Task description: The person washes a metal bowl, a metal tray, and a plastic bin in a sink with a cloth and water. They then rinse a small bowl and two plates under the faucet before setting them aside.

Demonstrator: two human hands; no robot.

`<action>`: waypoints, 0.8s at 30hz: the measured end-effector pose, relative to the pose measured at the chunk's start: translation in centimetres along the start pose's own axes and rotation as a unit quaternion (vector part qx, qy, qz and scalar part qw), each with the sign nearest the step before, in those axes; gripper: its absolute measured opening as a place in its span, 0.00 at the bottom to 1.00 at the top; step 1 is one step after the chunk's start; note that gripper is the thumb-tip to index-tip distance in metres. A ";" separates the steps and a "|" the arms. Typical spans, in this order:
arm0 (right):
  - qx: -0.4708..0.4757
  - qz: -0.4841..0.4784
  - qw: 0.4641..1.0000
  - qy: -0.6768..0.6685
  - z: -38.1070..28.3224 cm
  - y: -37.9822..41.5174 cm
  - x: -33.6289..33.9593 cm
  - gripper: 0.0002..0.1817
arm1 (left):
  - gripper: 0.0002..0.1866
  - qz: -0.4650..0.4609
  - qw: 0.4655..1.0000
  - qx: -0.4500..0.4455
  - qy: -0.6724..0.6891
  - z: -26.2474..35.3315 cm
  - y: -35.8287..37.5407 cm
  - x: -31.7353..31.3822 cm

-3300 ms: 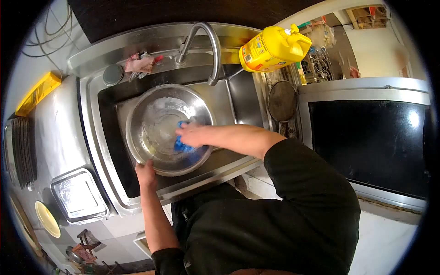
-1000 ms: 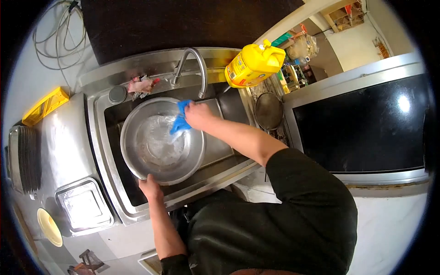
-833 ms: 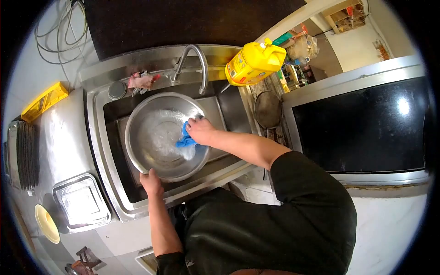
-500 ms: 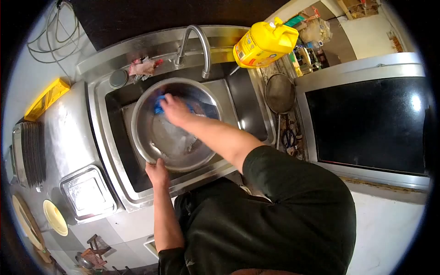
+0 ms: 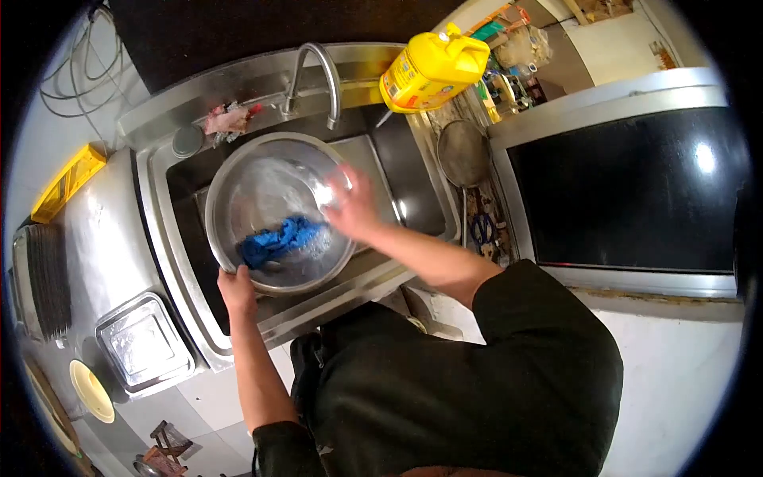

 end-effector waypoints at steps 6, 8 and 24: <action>-0.485 -0.356 0.686 -0.409 8.6 1.6 -3.1 0.28 | 0.16 -0.072 0.991 0.090 0.075 0.5 -3.9 -0.3; -0.509 -0.317 0.600 -0.529 9.1 3.0 -5.3 0.24 | 0.18 -0.077 0.995 0.044 0.035 2.6 -4.1 0.1; -0.491 -0.119 0.532 -0.679 4.6 9.0 -8.3 0.17 | 0.20 -0.014 0.886 -0.256 -0.387 1.9 2.0 -18.6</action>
Point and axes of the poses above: each hand's wrist, its own y-axis away from the middle knuckle, its own x-axis out of the back of the hand, z = x × y, the point moved 3 cm from there along -y, towards the middle knuckle, and after that the axes turned 11 degrees about z, right-handed, at the moved point
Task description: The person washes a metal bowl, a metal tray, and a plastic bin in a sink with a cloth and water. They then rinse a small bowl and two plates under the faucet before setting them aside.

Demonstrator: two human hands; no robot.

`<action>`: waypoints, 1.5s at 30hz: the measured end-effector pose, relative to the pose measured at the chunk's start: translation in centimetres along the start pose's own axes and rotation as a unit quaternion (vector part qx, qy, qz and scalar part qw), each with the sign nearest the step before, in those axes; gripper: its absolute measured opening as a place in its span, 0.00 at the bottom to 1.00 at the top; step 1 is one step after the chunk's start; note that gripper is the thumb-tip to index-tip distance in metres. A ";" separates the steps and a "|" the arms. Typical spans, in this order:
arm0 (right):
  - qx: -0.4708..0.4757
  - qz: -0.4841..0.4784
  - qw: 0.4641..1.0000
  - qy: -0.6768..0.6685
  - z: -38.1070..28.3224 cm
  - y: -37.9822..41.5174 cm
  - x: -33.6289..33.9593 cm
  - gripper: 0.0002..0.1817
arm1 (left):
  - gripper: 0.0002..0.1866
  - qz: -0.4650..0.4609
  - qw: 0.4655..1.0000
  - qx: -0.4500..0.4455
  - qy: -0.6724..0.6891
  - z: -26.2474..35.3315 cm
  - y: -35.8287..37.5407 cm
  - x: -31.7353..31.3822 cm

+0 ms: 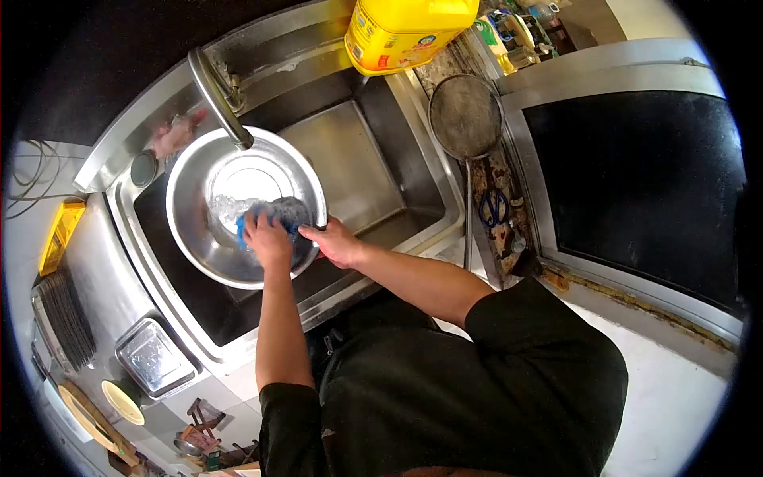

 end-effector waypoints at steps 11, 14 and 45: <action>-0.036 0.149 0.983 -0.105 -4.3 2.9 1.1 0.18 | 0.22 -0.209 0.937 0.042 0.275 8.0 -0.1 -0.2; 0.042 0.160 0.979 -0.119 -3.7 1.6 4.5 0.14 | 0.23 -0.248 0.953 -0.035 0.174 8.6 1.1 1.8; 0.058 0.344 0.925 0.152 -11.1 10.0 10.9 0.21 | 0.19 -0.082 0.975 -0.194 -0.075 7.3 0.9 -5.0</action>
Point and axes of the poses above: each hand's wrist, its own y-axis away from the middle knuckle, its own x-axis out of the back of the hand, z = x × y, the point moved 3 cm from there along -y, towards the middle knuckle, and after that the axes turned 11 degrees about z, right-handed, at the moved point
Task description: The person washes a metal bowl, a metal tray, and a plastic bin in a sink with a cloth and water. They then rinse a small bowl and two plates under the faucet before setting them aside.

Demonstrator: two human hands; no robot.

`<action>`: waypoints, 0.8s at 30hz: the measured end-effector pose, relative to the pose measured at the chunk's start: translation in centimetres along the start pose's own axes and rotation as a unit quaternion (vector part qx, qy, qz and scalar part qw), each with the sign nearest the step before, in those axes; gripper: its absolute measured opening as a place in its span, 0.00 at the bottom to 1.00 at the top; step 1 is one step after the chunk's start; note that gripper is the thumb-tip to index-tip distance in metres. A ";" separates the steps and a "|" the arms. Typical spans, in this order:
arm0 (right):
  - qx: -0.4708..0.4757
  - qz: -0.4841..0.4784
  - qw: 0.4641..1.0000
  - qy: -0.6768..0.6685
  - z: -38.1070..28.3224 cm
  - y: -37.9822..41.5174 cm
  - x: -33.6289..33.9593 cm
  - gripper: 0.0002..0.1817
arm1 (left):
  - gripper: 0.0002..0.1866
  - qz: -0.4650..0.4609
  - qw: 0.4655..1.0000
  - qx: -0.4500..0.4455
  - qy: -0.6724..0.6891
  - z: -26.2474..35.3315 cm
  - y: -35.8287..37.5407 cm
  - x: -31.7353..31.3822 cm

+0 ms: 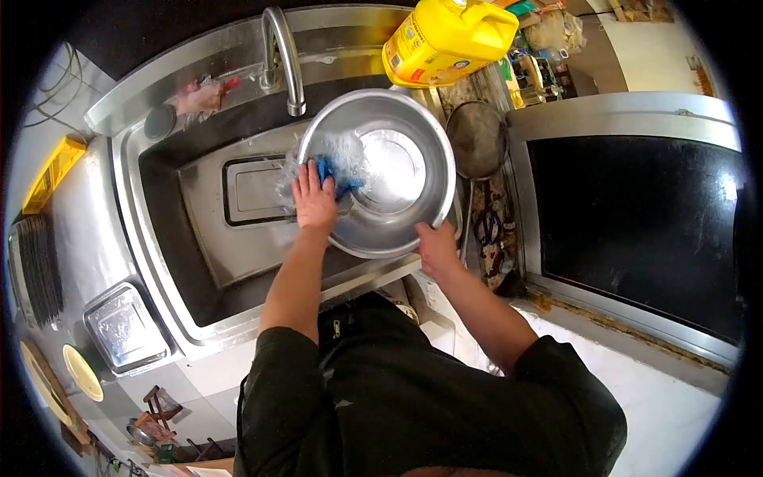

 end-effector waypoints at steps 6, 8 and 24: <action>0.180 0.025 0.983 0.009 1.1 -2.9 -1.2 0.20 | 0.19 -0.070 0.965 0.081 0.239 4.6 1.9 -2.1; 0.148 0.009 0.989 -0.006 1.1 -3.5 -0.6 0.20 | 0.24 -0.173 0.934 0.116 0.291 5.6 2.1 1.8; -0.026 -0.036 0.997 0.057 0.2 2.3 -0.2 0.14 | 0.27 0.249 0.967 -0.002 0.051 -1.4 -7.2 4.5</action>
Point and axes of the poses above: each hand's wrist, its own y-axis away from the middle knuckle, its own x-axis out of the back of the hand, z = x × y, the point moved 3 cm from there along -y, towards the middle knuckle, and after that the axes turned 11 degrees about z, right-handed, at the moved point
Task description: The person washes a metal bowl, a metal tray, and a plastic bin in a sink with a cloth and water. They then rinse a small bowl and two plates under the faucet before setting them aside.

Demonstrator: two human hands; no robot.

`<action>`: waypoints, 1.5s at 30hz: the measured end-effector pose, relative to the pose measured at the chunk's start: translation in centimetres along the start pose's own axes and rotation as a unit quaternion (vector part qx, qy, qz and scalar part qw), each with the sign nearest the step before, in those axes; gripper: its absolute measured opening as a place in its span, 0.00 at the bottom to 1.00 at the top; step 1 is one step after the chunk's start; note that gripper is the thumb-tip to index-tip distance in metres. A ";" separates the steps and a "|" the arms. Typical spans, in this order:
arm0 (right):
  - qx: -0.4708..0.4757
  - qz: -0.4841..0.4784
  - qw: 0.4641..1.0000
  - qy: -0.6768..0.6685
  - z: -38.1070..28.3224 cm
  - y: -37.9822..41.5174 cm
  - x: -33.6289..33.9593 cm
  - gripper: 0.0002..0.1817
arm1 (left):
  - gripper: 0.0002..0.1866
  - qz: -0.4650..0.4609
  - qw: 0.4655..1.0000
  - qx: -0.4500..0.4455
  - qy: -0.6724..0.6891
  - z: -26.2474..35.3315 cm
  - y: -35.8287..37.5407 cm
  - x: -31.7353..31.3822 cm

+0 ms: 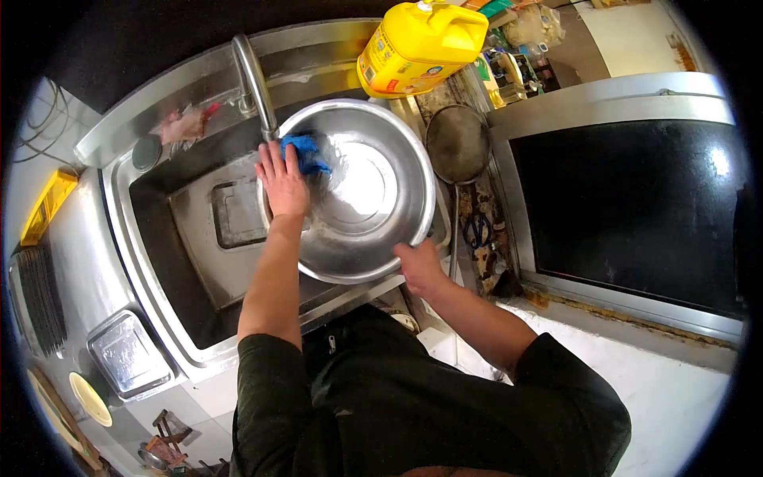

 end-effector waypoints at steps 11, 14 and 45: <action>-0.075 -0.085 0.988 -0.104 2.3 0.6 -5.3 0.18 | 0.24 -0.086 0.920 -0.332 0.190 7.8 -2.9 3.1; -0.092 -0.085 0.985 -0.121 0.3 1.2 -5.8 0.17 | 0.23 -0.218 0.934 -0.193 0.206 6.9 1.4 3.1; -0.025 -0.145 0.986 -0.079 1.7 3.2 -10.5 0.17 | 0.26 0.175 0.970 0.120 0.116 -0.2 -5.9 2.4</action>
Point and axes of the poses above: each hand's wrist, its own y-axis away from the middle knuckle, its own x-axis out of the back of the hand, z = x × y, the point moved 3 cm from there along -y, towards the middle knuckle, and after that the axes turned 11 degrees about z, right-handed, at the moved point
